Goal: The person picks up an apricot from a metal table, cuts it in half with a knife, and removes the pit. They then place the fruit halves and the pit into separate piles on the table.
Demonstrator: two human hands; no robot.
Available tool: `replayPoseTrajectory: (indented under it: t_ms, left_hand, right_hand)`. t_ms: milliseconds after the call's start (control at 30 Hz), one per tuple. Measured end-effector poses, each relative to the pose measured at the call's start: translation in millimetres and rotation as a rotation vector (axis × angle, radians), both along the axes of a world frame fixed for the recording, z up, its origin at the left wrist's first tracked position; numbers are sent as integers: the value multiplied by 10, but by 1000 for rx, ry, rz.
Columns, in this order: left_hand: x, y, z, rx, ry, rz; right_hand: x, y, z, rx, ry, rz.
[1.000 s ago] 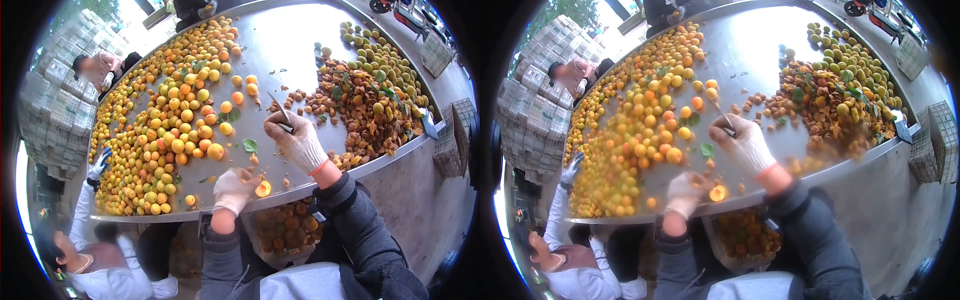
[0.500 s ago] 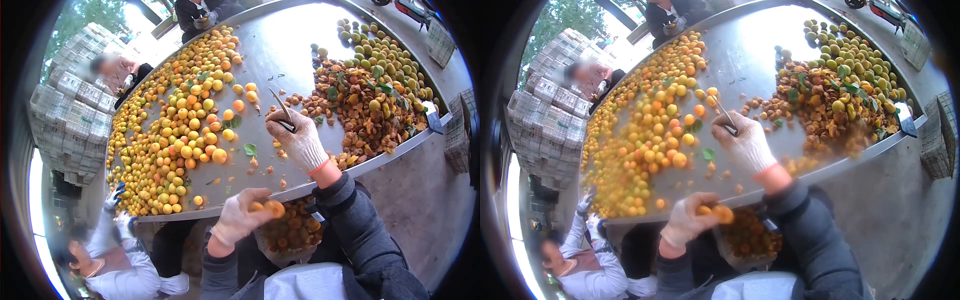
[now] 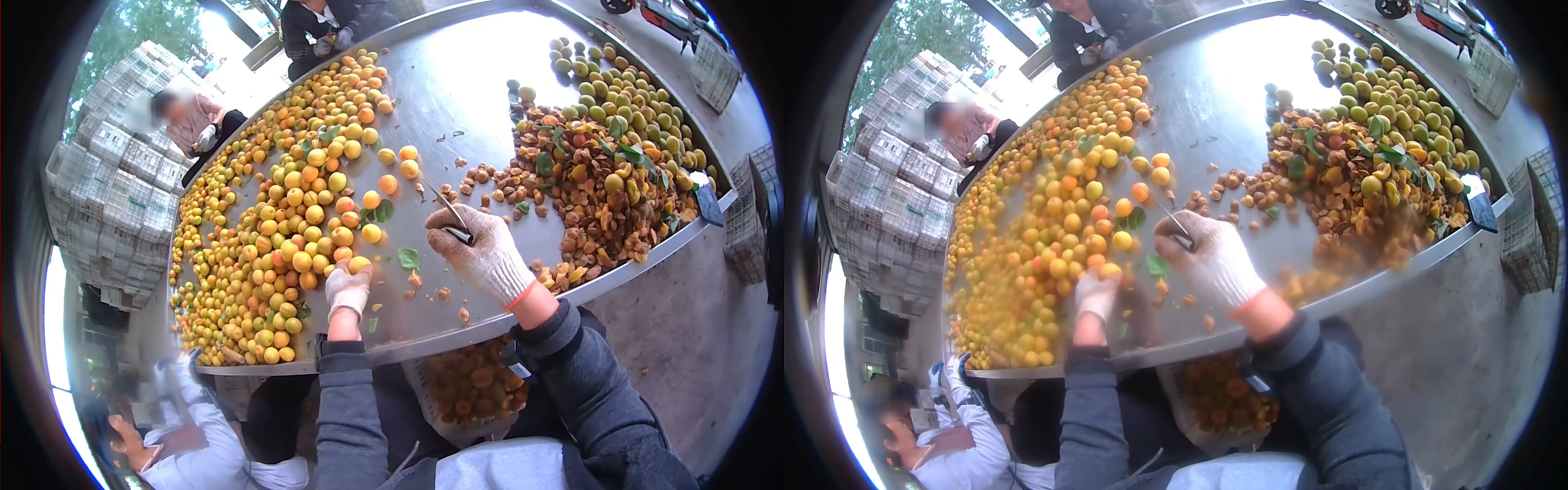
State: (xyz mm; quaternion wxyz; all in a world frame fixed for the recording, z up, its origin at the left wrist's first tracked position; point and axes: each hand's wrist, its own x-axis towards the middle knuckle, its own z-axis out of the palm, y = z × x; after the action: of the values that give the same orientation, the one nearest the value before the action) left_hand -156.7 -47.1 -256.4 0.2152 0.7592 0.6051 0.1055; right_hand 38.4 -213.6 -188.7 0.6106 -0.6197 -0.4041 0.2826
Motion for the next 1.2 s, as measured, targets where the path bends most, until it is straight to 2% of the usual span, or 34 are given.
replayPoseTrajectory:
  t_ms: [33,67,133,167,200,233,367,467,533,600,633,700,767,800,867,900,933,967,1033,1100,1200]
  left_hand:
    - [-26,38,-3,-259,-353,16]
    - [-93,0,-13,-255,-362,20]
    - [-190,-198,118,-689,-1247,-45]
    - [-179,-325,252,-680,-1257,-42]
    - [-154,-459,388,-733,-1429,-105]
    - [-134,-551,477,-782,-1602,-175]
    - [-88,-643,521,-833,-1692,-308]
    - [-57,-674,492,-920,-1851,-253]
    - [-85,-607,414,-949,-1856,-226]
    - [-113,-595,383,-978,-1858,-195]
    - [-108,-646,449,-935,-1848,-193]
    - [-92,-693,452,-896,-1840,-196]
    - [-55,-697,410,-751,-1665,-400]
    - [-50,-699,433,-753,-1670,-407]
    - [-75,-706,514,-795,-1493,-353]
    - [-98,-700,490,-796,-1495,-356]
    - [-128,-697,445,-745,-1373,-340]
    - [-147,-699,421,-693,-1252,-321]
    - [-123,-747,419,-702,-1254,-307]
    - [-130,-762,409,-716,-1250,-285]
    - [-123,-717,387,-730,-1377,-231]
  right_hand:
    - [-39,9,-5,-5,17,-27]
    - [-73,23,-7,-8,32,-53]
    - [-125,40,-29,-13,12,-38]
    - [-149,45,-45,-33,-16,2]
    - [-179,52,-48,-51,-46,45]
    - [-216,54,-33,-90,34,92]
    - [-354,52,-54,-153,-41,208]
    - [-401,71,-138,-103,-210,275]
    - [-448,78,-189,-61,-204,287]
    - [-484,91,-173,-142,-19,294]
    - [-498,103,-126,-143,-22,296]
    - [-527,130,-11,-286,252,284]
    - [-566,161,11,-260,278,258]
    - [-582,150,13,-236,310,239]
    - [-552,185,-200,-134,309,211]
    - [-503,187,-286,-119,51,154]
    - [-478,185,-306,-103,-207,96]
    - [-475,171,-301,-103,-207,96]
    - [-483,145,-235,-129,-474,61]
    - [-509,146,-208,-94,-439,73]
    - [-488,135,-144,-88,-369,120]
